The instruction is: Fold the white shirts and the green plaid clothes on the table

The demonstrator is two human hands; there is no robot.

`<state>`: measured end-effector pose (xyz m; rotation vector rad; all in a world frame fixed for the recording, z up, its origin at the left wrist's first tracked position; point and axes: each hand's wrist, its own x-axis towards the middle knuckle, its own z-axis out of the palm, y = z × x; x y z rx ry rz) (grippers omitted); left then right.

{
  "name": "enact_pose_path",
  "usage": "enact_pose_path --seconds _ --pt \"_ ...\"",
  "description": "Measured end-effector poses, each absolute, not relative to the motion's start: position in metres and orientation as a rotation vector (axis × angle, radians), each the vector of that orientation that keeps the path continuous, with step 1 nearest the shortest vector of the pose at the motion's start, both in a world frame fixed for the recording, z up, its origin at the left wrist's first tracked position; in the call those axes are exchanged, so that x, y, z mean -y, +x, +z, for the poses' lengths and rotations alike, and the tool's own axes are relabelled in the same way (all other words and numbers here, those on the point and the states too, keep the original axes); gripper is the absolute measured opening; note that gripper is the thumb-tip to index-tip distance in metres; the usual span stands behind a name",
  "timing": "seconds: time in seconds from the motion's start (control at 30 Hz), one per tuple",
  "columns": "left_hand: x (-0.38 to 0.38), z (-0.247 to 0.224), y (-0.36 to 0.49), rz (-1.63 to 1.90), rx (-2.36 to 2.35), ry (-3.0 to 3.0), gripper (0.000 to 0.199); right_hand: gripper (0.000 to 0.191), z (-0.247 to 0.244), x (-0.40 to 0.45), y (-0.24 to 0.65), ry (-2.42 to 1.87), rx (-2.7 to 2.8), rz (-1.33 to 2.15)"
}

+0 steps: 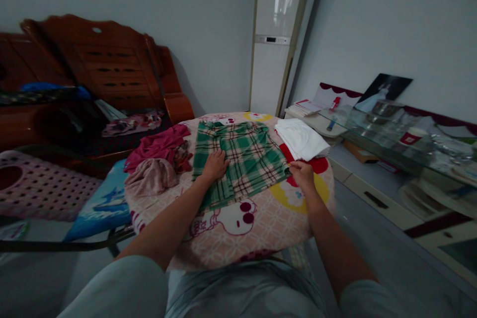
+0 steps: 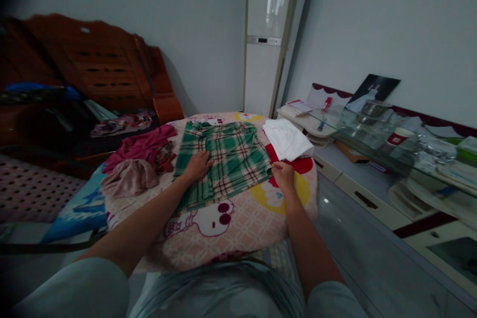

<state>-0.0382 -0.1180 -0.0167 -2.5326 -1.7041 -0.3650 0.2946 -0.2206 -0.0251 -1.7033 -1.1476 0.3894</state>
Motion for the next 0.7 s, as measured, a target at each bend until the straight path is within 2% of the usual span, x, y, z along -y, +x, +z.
enact_pose_path --seconds 0.1,0.27,0.53,0.7 --pt "0.118 -0.016 -0.038 -0.355 1.691 -2.536 0.04 0.022 -0.024 0.219 0.294 -1.736 1.185 0.258" --pt "0.114 -0.021 -0.04 -0.371 1.644 -2.539 0.038 0.026 -0.03 0.217 0.296 -1.664 1.064 0.128" --pt "0.107 -0.031 -0.044 -0.426 1.635 -2.53 0.04 0.016 -0.03 0.219 0.291 -1.529 1.026 0.369" --pt "0.108 -0.03 -0.043 -0.497 1.662 -2.548 0.042 0.026 -0.028 0.222 0.288 -1.497 1.015 0.419"
